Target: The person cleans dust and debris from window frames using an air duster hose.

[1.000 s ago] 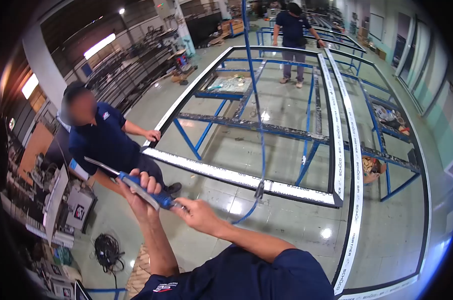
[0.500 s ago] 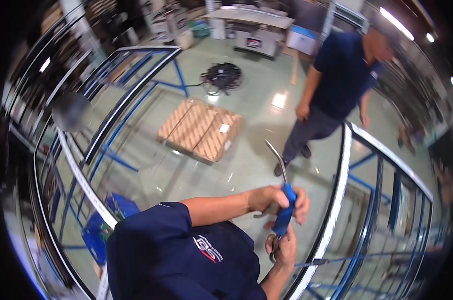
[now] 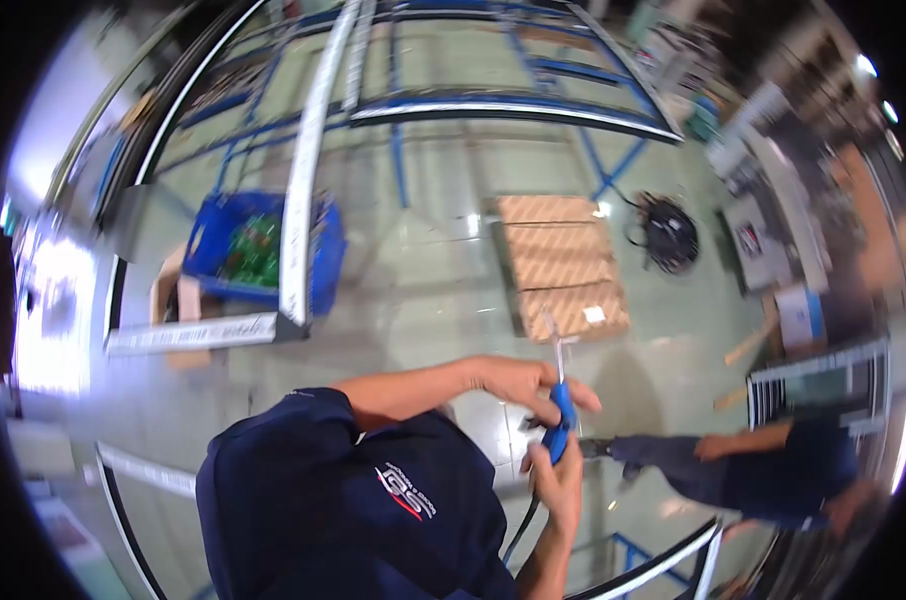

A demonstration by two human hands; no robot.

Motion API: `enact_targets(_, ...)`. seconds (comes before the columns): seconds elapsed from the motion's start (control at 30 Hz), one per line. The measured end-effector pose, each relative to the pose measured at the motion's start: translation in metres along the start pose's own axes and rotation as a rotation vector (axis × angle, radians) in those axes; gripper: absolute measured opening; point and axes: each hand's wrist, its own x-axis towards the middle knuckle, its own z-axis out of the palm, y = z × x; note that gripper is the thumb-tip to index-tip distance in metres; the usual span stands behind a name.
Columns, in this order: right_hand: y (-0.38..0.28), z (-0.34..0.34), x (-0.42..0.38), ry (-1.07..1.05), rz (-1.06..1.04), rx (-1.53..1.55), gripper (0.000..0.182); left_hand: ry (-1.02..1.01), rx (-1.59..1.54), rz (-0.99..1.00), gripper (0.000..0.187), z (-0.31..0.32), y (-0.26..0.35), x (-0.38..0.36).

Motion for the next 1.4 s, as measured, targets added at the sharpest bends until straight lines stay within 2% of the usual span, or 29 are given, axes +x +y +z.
enact_targets(0.07, -0.033, 0.032, 0.051, -0.117, -0.133, -0.219, 0.037, 0.205, -0.024, 0.284, 0.059, -0.033, -0.024, -0.062)
enact_targets(0.13, -0.068, 0.07, 0.087, -0.317, -0.318, -0.387, 0.034, 0.586, 0.075, 0.338, 0.062, -0.048, -0.061, -0.138)
enact_targets(0.2, -0.084, 0.108, 0.113, -0.542, -0.474, -0.525, 0.033, 0.942, 0.056, 0.268, 0.06, -0.037, -0.102, -0.209)
enact_targets(0.3, -0.105, 0.168, 0.156, -0.961, -0.239, -0.622, 0.036, 1.389, -0.012, 0.142, 0.06, 0.025, -0.149, -0.302)
enact_targets(0.43, -0.114, 0.252, 0.186, -1.003, -0.235, -0.677, 0.039, 1.86, -0.211, 0.072, 0.058, 0.125, -0.179, -0.371)
enact_targets(0.5, -0.119, 0.287, 0.182, -1.063, -0.233, -0.789, 0.04, 2.03, -0.299, 0.066, 0.056, 0.149, -0.198, -0.396)
enact_targets(0.57, -0.106, 0.309, 0.197, -1.037, -0.253, -0.757, 0.04, 2.173, -0.361, 0.038, 0.054, 0.163, -0.214, -0.413)
enact_targets(0.63, -0.114, 0.332, 0.203, -1.054, -0.211, -0.759, 0.042, 2.236, -0.448, 0.112, 0.053, 0.161, -0.226, -0.428)
enact_targets(0.73, -0.082, 0.366, 0.208, -1.08, -0.461, -0.892, 0.046, 2.243, -0.517, 0.1, 0.052, 0.145, -0.236, -0.461)
enact_targets(0.83, -0.087, 0.411, 0.196, -1.04, -0.351, -0.995, 0.048, 2.21, -0.528, 0.031, 0.052, 0.126, -0.241, -0.503)
enact_targets(0.93, -0.096, 0.453, 0.188, -1.078, -0.278, -0.936, 0.048, 2.203, -0.548, -0.007, 0.053, 0.113, -0.238, -0.547)
enact_targets(1.07, -0.093, 0.514, 0.174, -1.125, -0.321, -0.979, 0.049, 2.224, -0.552, -0.028, 0.054, 0.094, -0.242, -0.603)
enact_targets(1.23, -0.111, 0.588, 0.14, -1.227, -0.435, -0.829, 0.049, 2.326, -0.544, 0.011, 0.046, 0.083, -0.226, -0.639)
enact_targets(1.3, -0.114, 0.59, 0.143, -1.246, -0.471, -0.845, 0.048, 2.326, -0.534, 0.027, 0.045, 0.077, -0.218, -0.64)
enact_targets(1.4, -0.119, 0.506, 0.194, -1.203, -0.459, -1.061, 0.047, 2.333, -0.418, -0.017, 0.043, 0.086, -0.229, -0.642)
